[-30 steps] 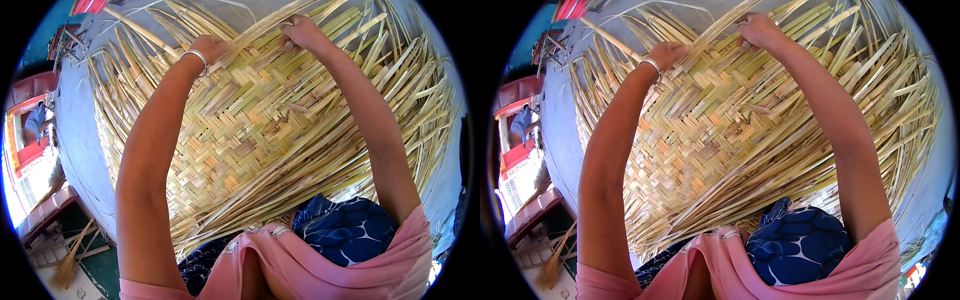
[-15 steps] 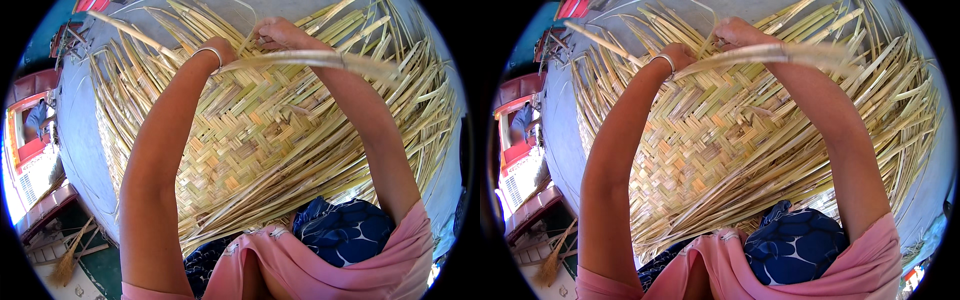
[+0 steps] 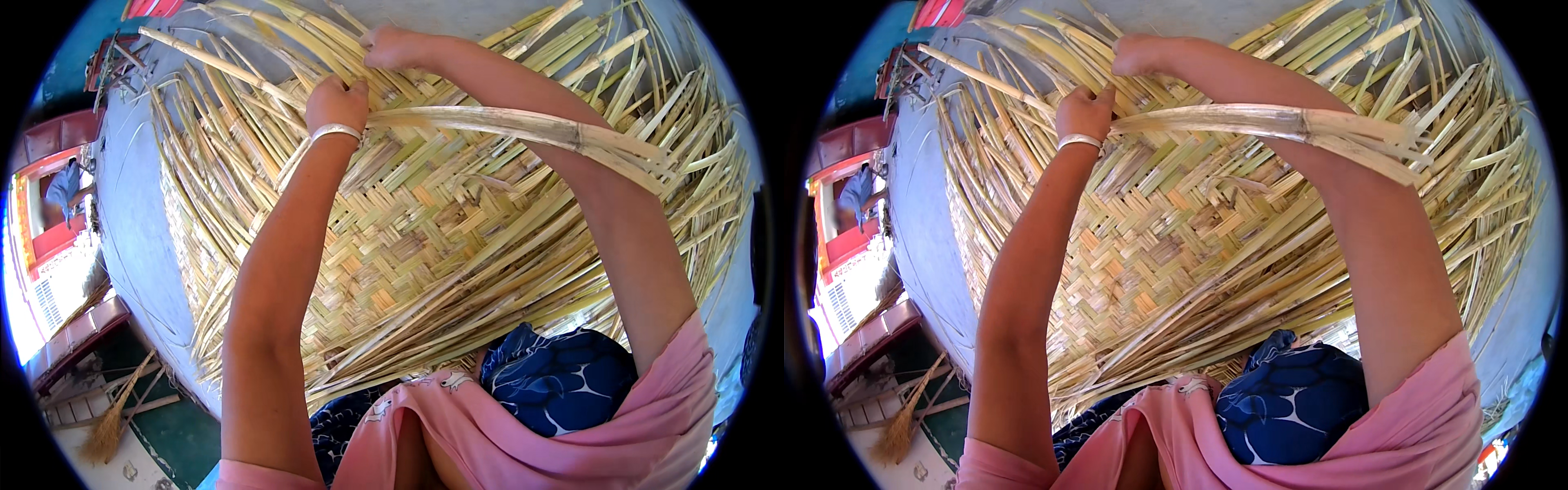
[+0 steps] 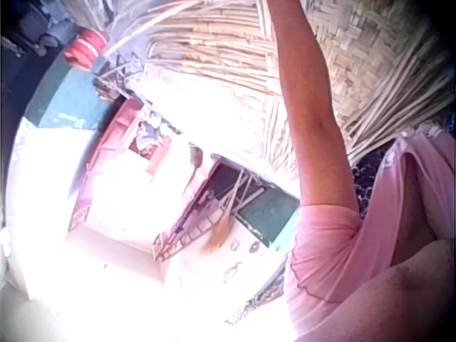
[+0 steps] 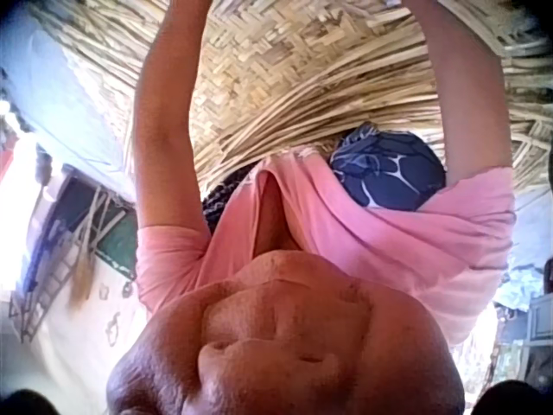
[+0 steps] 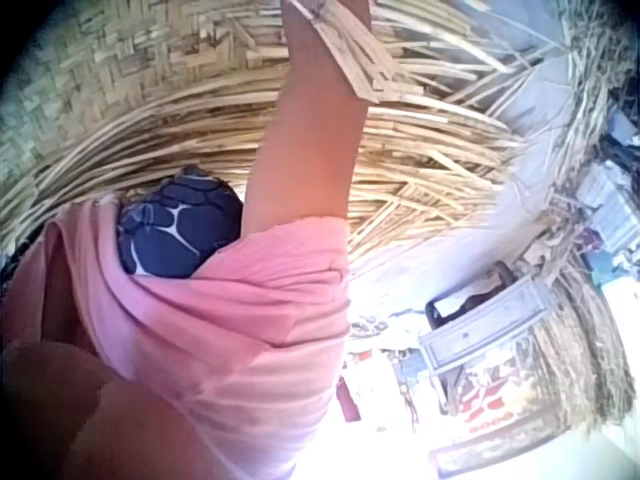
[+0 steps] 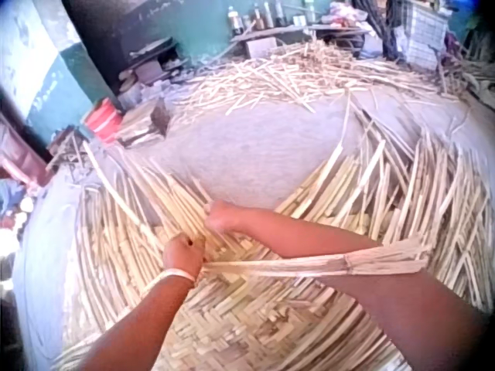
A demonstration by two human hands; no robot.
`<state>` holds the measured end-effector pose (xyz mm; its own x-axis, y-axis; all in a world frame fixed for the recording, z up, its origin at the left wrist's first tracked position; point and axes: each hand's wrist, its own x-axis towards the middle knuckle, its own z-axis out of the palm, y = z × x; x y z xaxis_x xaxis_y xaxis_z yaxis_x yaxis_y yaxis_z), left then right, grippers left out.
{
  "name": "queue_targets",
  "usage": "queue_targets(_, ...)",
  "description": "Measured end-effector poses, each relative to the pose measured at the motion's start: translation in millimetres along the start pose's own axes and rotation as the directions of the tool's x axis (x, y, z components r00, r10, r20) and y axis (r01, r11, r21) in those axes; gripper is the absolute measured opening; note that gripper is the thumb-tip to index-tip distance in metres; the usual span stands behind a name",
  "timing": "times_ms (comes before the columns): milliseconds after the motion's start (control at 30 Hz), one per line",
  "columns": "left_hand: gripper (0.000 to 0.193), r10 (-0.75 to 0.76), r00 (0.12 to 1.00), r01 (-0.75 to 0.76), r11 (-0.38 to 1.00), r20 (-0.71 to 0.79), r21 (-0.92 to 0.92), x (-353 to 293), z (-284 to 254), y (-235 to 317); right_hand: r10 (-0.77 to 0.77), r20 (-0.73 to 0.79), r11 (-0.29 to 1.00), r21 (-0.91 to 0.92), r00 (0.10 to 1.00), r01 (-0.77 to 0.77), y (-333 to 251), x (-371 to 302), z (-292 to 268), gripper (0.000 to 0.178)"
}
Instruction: The person weaves a large basket using dried palm leaves, interlacing strands by hand to form a tight pattern. The person sits on the floor and continuously adjusts the weave to maintain tension and alignment.
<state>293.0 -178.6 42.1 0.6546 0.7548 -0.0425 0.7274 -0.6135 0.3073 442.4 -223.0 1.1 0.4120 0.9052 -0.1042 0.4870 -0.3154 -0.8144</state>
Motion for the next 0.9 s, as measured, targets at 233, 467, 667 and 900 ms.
queue_targets(233, 0.035, -0.242, 0.950, 0.308, 0.843, 0.199, -0.441, 23, 21, -24, 0.170, 0.142, 0.975, 0.118, 0.975, -0.187, -2, 13, 4, 0.040)
queue_targets(467, 0.025, -0.342, 0.841, 0.538, 0.613, 0.420, -0.578, 27, 13, -16, 0.033, 0.218, 0.942, 0.321, 0.975, -0.103, 4, 10, 10, 0.046)
queue_targets(667, 0.023, 0.011, 0.864, 0.299, 0.794, 0.504, -0.529, 43, 34, -33, -0.023, 0.274, 0.650, 0.735, 0.961, -0.194, 2, -22, 0, 0.050)
queue_targets(900, 0.020, 0.079, 0.776, 0.309, 0.817, 0.626, -0.486, 32, 23, -20, -0.072, 0.218, 0.396, 0.902, 0.973, -0.173, 16, -22, -1, 0.037)
